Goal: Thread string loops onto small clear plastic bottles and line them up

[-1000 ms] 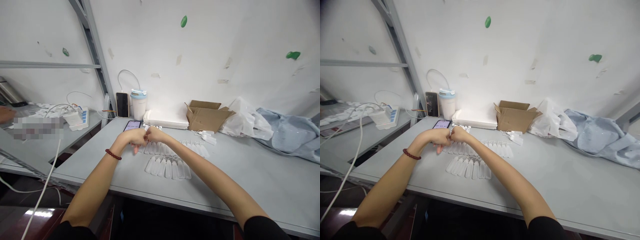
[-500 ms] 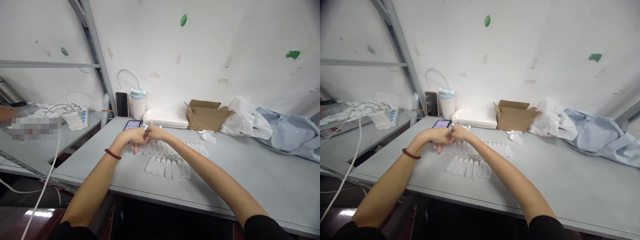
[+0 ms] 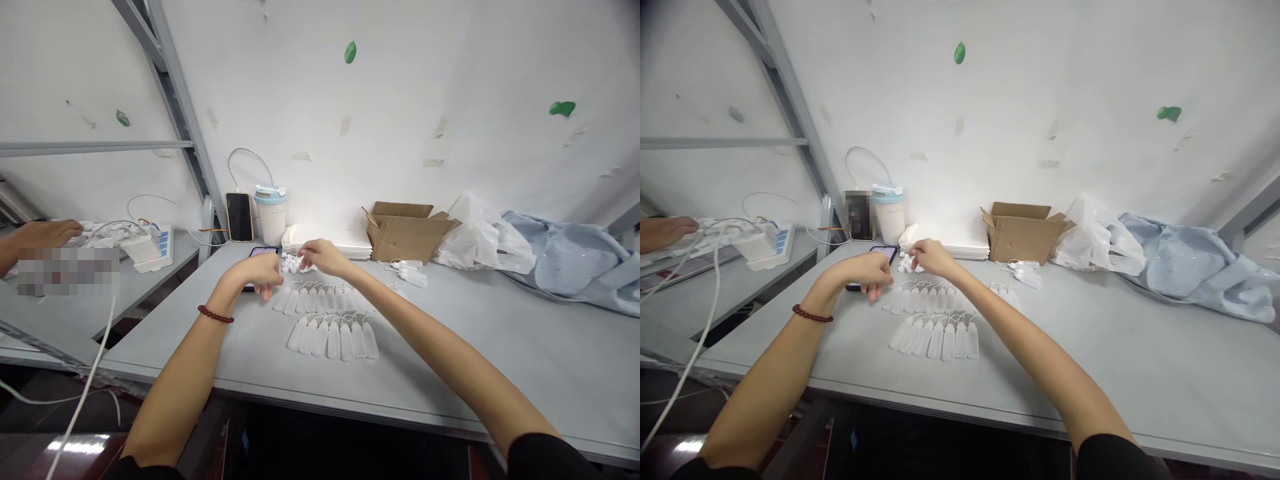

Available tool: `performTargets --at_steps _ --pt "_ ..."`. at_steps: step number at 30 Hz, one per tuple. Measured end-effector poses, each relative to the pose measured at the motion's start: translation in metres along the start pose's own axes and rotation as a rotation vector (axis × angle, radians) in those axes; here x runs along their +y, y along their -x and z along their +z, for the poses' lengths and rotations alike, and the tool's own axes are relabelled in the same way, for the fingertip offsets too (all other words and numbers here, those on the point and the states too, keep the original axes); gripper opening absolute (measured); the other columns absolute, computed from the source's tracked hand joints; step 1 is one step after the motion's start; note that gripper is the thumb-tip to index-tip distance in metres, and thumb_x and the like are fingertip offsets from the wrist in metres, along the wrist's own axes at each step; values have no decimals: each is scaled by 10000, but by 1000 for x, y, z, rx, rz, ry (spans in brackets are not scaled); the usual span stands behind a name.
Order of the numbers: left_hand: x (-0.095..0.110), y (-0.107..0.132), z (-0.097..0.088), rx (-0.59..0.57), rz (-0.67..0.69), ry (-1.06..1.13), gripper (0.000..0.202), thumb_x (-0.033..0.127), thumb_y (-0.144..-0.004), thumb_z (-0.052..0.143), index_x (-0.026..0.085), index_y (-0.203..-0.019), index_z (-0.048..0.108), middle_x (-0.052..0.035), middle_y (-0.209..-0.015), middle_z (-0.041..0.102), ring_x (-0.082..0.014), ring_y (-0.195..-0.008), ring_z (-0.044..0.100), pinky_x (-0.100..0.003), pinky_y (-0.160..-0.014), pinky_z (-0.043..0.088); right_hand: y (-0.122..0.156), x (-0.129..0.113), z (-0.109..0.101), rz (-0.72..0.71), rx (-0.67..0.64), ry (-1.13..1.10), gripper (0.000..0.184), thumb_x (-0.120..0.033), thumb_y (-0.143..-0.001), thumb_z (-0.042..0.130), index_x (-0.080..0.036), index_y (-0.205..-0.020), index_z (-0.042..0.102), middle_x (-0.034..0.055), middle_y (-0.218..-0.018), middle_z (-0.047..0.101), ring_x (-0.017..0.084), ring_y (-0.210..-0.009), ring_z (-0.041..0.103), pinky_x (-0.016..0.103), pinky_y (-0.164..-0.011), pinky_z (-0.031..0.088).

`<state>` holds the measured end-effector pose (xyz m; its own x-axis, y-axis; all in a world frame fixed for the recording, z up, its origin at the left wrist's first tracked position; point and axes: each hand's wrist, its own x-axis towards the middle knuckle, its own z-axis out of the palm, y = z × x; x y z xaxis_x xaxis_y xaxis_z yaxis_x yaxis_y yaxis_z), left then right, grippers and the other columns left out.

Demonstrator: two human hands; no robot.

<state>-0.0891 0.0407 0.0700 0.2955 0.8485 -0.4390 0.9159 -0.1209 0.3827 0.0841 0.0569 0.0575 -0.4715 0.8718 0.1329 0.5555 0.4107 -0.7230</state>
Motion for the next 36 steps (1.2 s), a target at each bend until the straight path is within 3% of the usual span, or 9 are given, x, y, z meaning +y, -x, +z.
performTargets --at_steps 3,6,10,12,16,21,30,33,36 --pt "1 -7 1 319 113 -57 168 210 -672 456 146 -589 588 -48 -584 672 -170 -592 642 -217 -564 470 34 13 -37 -20 270 185 221 -170 -837 447 -126 -800 661 43 -710 709 125 -688 610 219 -672 425" --pt "8 -18 9 580 236 -122 222 200 -714 431 144 -702 645 -59 -705 693 -194 -732 641 -243 -688 467 77 44 -73 78 484 309 203 -220 -815 480 -152 -779 668 42 -725 706 153 -706 621 241 -668 423" --pt "19 -34 25 597 326 -229 284 139 -753 414 132 -893 662 -96 -964 683 -214 -932 604 -278 -851 437 125 101 -101 281 724 415 191 -214 -786 486 -149 -778 665 82 -779 708 191 -729 635 280 -686 434" --pt "21 -42 31 565 339 -274 294 114 -754 423 121 -924 663 -120 -1010 666 -229 -992 585 -292 -895 420 139 122 -106 318 754 460 202 -188 -776 466 -141 -772 662 99 -778 705 205 -732 630 299 -701 432" --pt "18 -55 36 526 351 -346 271 106 -755 449 124 -907 673 -149 -984 658 -251 -1002 584 -302 -899 418 149 131 -105 315 694 468 194 -170 -748 460 -146 -745 653 82 -722 693 183 -673 608 278 -674 418" --pt "16 -59 38 509 370 -425 257 93 -752 438 125 -861 669 -153 -937 669 -253 -943 604 -310 -845 436 148 106 -92 293 356 486 161 -138 -694 453 -159 -608 588 25 -582 616 130 -551 521 233 -551 344" --pt "16 -55 43 561 363 -419 258 69 -721 416 141 -837 635 -114 -855 681 -246 -856 625 -312 -754 445 156 98 -88 493 32 440 231 -283 -676 506 -176 -481 442 -14 -481 432 101 -466 352 252 -451 225" --pt "20 -50 45 629 396 -318 247 101 -739 418 134 -906 598 -113 -912 669 -244 -888 613 -323 -764 449 155 100 -88 490 8 402 250 -266 -662 503 -180 -450 402 -25 -458 383 94 -453 320 250 -440 208" --pt "28 -43 48 674 444 -116 156 153 -745 453 142 -851 568 -92 -883 655 -225 -845 610 -332 -758 461 154 100 -86 493 48 416 246 -264 -660 500 -181 -450 401 -21 -464 399 95 -456 336 247 -441 210"
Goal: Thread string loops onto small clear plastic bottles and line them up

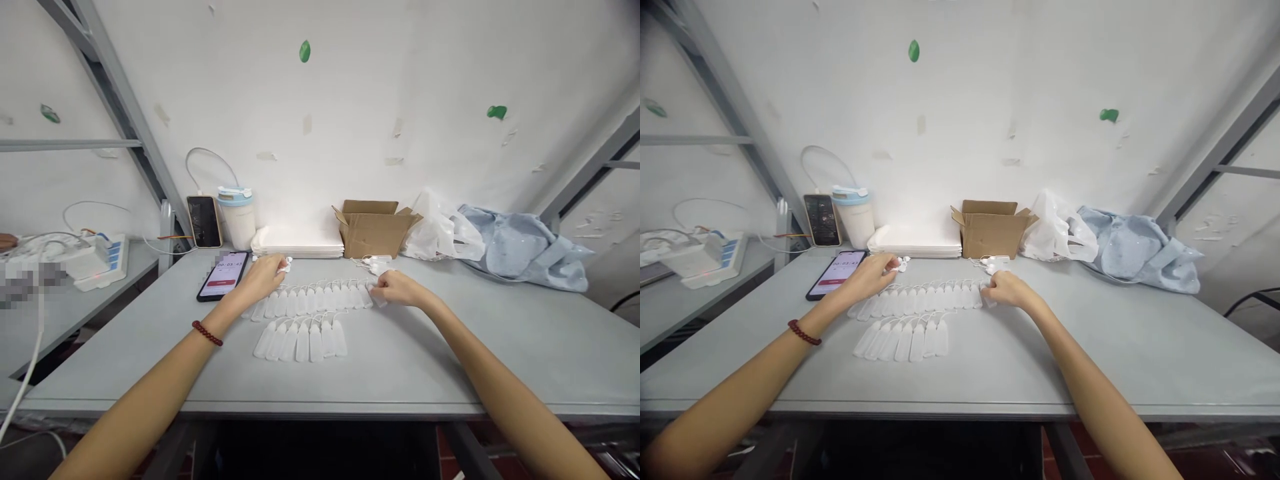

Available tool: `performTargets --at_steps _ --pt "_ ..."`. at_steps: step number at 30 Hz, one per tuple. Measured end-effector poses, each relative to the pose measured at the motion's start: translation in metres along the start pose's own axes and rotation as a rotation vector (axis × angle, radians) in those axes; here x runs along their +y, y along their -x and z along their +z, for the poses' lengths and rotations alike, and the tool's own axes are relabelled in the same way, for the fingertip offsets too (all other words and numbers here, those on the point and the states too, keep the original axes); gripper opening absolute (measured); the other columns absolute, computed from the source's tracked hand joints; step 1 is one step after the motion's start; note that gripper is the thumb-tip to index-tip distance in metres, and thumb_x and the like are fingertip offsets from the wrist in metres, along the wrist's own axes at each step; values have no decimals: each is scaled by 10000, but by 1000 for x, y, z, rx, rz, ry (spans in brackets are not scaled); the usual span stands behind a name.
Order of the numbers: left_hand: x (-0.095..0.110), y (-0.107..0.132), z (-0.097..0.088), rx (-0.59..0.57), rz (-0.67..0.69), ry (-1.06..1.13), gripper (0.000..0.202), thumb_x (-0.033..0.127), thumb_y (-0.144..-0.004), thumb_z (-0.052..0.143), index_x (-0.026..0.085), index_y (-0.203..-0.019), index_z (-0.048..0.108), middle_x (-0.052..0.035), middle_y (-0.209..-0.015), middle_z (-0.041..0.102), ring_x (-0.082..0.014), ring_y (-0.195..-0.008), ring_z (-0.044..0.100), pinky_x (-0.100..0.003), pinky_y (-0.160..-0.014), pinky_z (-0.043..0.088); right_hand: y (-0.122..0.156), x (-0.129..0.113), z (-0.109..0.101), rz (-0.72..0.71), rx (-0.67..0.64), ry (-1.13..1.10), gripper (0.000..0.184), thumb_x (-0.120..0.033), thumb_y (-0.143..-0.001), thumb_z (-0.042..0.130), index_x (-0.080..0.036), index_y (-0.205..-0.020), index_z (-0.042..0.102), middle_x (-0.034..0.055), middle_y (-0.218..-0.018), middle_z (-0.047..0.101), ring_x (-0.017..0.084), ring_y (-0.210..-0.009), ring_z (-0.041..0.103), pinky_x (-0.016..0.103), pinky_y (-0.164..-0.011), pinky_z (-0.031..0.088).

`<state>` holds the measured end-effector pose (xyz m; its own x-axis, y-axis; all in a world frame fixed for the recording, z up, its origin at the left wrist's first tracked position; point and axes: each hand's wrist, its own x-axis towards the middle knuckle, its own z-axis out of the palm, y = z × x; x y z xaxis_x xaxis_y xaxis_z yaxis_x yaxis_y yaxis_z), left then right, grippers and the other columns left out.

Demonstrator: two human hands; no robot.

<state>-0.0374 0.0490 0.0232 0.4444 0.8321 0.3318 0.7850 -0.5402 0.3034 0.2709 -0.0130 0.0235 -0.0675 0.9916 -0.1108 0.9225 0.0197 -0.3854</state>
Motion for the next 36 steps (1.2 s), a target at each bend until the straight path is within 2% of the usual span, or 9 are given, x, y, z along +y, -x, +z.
performTargets --at_steps 4,7,10,13,16,20,24,28,36 --pt "22 7 -3 36 -63 398 105 244 -736 537 157 -793 541 -45 -814 632 -172 -731 607 -305 -697 488 1 -5 0 8 172 0 226 -274 -683 490 -182 -487 426 -8 -491 456 100 -462 377 245 -453 230" --pt "39 13 -5 53 -80 660 145 274 -728 587 152 -790 541 -40 -814 619 -160 -752 607 -291 -699 495 5 -12 0 -27 336 -39 191 -278 -695 493 -182 -536 449 4 -539 520 109 -489 437 239 -469 267" --pt "53 18 -6 93 -93 819 164 277 -731 617 147 -805 549 -42 -837 621 -160 -806 608 -293 -742 492 13 -25 5 -72 485 -126 168 -306 -718 497 -186 -606 466 1 -598 571 111 -491 478 231 -487 313" --pt "64 20 -7 86 -116 927 171 263 -733 636 140 -811 547 -52 -856 633 -160 -834 614 -301 -776 488 22 -40 13 -141 544 -230 158 -335 -742 507 -197 -677 464 -37 -537 535 99 -413 458 224 -466 325" --pt "71 23 -6 42 -90 1007 175 252 -739 643 135 -831 551 -58 -879 635 -159 -855 613 -314 -803 485 28 -53 26 -252 569 -223 146 -330 -751 530 -199 -722 470 -58 -489 494 102 -393 459 218 -454 338" --pt "77 27 -2 -16 55 1074 164 245 -766 627 142 -874 559 -47 -908 618 -151 -890 601 -318 -846 474 27 -58 43 -504 721 -17 116 -291 -782 534 -179 -779 501 8 -664 595 92 -441 474 217 -453 350" --pt "80 30 3 39 75 1057 144 242 -787 608 147 -879 551 -48 -930 598 -152 -909 587 -322 -857 475 26 -60 52 -687 831 124 67 -229 -817 519 -165 -825 504 42 -747 622 82 -453 476 208 -437 354" --pt "79 30 5 64 62 1022 150 250 -792 601 150 -886 539 -50 -934 591 -157 -916 583 -328 -851 475 28 -62 52 -746 893 149 54 -204 -819 525 -166 -847 500 38 -741 624 78 -454 476 203 -439 369" --pt "78 29 2 -44 -12 1022 213 297 -770 623 151 -891 526 -41 -899 598 -138 -790 590 -310 -743 496 28 -62 51 -747 901 124 51 -206 -825 524 -173 -858 503 42 -738 621 95 -491 508 214 -451 391"
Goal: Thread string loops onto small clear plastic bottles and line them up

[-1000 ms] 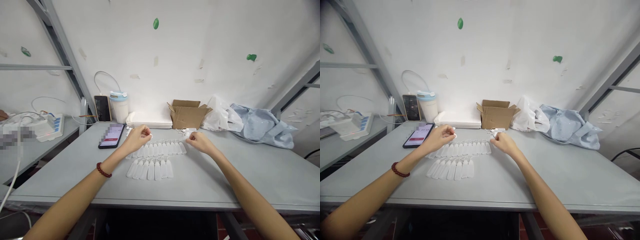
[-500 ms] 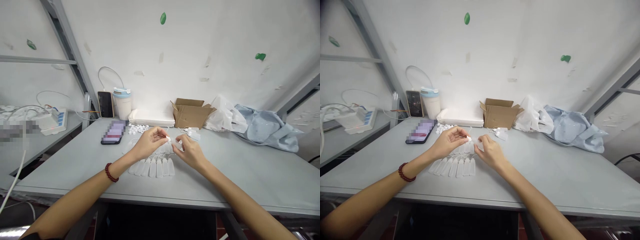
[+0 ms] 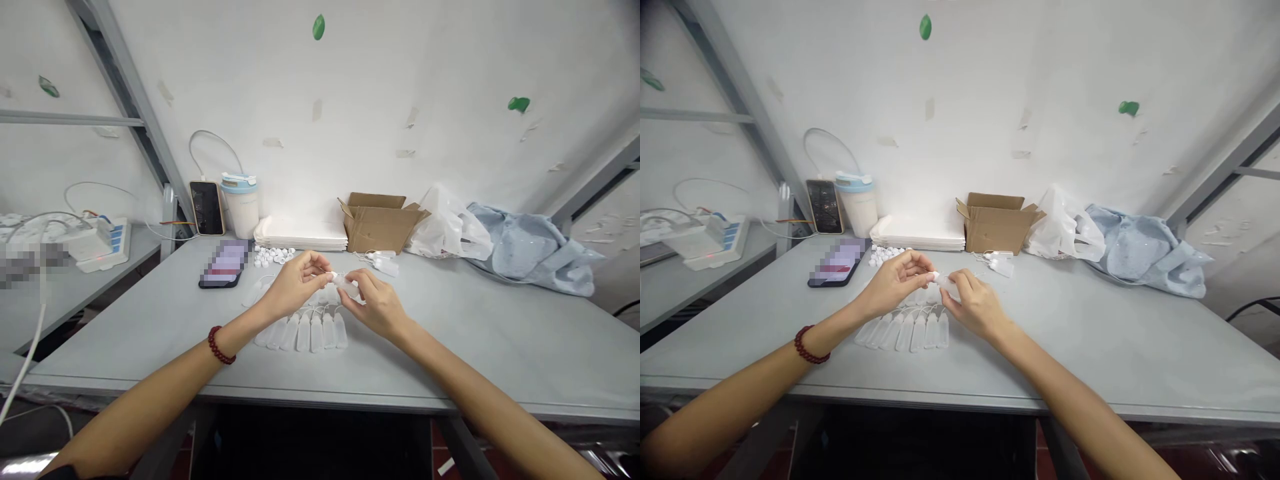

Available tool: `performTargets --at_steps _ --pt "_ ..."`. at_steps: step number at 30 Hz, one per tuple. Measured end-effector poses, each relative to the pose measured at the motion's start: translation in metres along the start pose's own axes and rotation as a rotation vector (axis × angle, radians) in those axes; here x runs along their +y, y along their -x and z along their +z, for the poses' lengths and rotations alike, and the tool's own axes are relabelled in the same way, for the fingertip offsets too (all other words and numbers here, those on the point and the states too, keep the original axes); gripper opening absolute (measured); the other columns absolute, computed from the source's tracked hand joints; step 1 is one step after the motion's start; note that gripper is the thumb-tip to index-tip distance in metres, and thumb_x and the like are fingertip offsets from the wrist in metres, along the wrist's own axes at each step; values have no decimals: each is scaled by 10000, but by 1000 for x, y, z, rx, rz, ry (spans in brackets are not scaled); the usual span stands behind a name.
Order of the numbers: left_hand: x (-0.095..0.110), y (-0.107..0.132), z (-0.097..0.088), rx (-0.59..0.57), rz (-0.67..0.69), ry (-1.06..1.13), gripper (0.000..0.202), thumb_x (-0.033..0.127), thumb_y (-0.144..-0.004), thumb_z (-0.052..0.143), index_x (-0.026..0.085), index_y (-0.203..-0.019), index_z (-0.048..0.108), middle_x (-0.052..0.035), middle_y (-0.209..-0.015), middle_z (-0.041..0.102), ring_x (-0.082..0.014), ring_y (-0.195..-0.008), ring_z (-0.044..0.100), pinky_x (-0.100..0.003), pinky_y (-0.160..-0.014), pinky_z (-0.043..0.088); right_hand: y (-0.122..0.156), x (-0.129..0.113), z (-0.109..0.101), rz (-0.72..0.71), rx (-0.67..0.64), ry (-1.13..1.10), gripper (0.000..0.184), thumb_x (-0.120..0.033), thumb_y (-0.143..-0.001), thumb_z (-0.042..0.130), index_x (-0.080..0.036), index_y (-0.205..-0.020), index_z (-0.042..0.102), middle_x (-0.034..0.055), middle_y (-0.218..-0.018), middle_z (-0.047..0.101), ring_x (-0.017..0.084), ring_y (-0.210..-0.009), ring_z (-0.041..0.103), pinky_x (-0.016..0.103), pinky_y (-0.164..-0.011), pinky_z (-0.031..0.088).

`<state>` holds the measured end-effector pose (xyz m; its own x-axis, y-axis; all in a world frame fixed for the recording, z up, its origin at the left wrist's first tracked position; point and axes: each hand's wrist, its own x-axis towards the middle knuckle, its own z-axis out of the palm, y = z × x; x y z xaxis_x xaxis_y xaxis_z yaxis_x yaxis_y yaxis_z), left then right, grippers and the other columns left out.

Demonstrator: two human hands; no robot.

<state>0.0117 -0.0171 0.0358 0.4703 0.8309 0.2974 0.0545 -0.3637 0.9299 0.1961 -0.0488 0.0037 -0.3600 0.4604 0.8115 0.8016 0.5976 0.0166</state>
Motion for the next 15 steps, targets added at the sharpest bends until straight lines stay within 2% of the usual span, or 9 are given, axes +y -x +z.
performTargets --at_steps 7,15 --pt "3 -1 2 40 -34 -35 227 312 -741 640 139 -862 557 -45 -854 602 -150 -777 587 -286 -663 506 -3 1 -3 -61 -2 61 100 -202 -848 497 -169 -928 547 66 -784 648 138 -618 596 238 -518 435" --pt "3 -2 -7 -12 -33 -48 219 318 -747 632 152 -860 545 -35 -855 600 -135 -734 579 -283 -637 504 -4 4 -7 -163 -15 103 163 -175 -864 483 -165 -1003 567 72 -829 654 156 -704 612 248 -581 470"
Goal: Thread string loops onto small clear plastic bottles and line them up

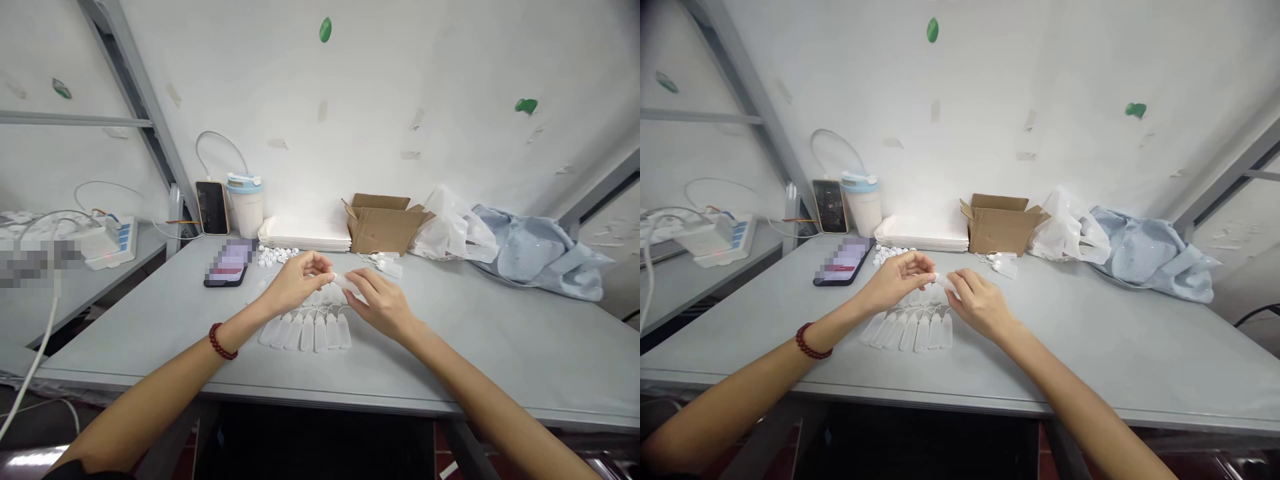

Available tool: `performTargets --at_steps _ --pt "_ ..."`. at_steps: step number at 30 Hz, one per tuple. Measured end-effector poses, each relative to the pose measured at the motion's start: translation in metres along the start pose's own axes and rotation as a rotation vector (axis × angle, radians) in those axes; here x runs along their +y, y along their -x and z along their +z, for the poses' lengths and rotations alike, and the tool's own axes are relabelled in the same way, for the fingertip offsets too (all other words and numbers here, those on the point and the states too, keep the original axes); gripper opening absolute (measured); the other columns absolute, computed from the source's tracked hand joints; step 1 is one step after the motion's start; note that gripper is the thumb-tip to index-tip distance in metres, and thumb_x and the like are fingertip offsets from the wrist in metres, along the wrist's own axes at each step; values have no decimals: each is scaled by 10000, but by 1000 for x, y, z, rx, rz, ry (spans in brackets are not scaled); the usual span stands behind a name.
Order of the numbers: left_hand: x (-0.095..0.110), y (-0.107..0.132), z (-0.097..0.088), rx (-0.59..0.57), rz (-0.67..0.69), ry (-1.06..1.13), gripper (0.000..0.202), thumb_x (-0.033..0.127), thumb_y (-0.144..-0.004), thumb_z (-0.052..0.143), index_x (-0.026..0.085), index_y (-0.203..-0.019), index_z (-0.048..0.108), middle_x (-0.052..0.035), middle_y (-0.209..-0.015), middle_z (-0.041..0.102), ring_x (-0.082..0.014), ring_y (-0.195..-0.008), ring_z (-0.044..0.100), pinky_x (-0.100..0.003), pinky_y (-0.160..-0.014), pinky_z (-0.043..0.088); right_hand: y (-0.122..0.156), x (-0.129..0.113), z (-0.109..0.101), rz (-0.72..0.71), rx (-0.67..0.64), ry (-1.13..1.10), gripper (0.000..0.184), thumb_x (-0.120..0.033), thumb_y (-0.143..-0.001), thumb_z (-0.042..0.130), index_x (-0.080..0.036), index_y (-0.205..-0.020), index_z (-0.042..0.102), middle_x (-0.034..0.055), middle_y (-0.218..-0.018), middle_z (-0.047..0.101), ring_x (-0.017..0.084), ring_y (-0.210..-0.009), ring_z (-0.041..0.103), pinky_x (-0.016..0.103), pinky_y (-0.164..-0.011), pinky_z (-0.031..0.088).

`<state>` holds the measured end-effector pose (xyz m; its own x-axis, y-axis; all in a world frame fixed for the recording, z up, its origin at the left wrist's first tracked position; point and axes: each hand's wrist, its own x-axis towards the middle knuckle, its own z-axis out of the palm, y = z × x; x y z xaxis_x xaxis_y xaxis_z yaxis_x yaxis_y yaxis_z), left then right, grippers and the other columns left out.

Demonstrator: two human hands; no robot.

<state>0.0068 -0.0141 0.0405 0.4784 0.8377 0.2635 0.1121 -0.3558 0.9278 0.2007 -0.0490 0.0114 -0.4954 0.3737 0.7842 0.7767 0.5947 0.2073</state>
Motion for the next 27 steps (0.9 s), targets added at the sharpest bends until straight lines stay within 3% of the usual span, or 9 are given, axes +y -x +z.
performTargets --at_steps 10,18,21,23,27 --pt "-3 1 -1 3 23 -73 176 316 -779 604 160 -783 524 -20 -796 582 -130 -718 557 -270 -621 484 0 5 1 20 -11 -113 228 -163 -885 463 -143 -1104 524 127 -904 620 212 -820 573 340 -686 493" --pt "-2 -1 4 29 -56 101 225 326 -761 636 149 -825 513 -23 -759 610 -159 -743 625 -279 -614 522 -2 2 0 66 76 -165 202 -178 -894 459 -168 -1082 532 100 -828 629 202 -743 570 337 -643 484" --pt "-1 -1 3 -39 -137 153 266 371 -780 616 123 -866 578 -58 -778 640 -165 -732 638 -305 -655 533 -3 0 0 64 104 -177 179 -164 -887 472 -158 -1057 530 105 -819 632 195 -730 563 330 -635 483" --pt "-1 0 2 -120 -180 168 325 426 -811 565 105 -801 616 -83 -777 650 -163 -720 638 -303 -671 531 -3 -1 -1 68 117 -190 171 -157 -883 481 -159 -1047 529 104 -815 635 192 -727 564 325 -630 481" --pt "-3 0 1 -236 -248 201 423 502 -825 510 106 -714 610 -82 -746 633 -162 -660 631 -253 -547 509 -3 0 -2 98 109 -229 177 -172 -892 469 -178 -1056 534 92 -814 638 189 -730 577 311 -614 473"
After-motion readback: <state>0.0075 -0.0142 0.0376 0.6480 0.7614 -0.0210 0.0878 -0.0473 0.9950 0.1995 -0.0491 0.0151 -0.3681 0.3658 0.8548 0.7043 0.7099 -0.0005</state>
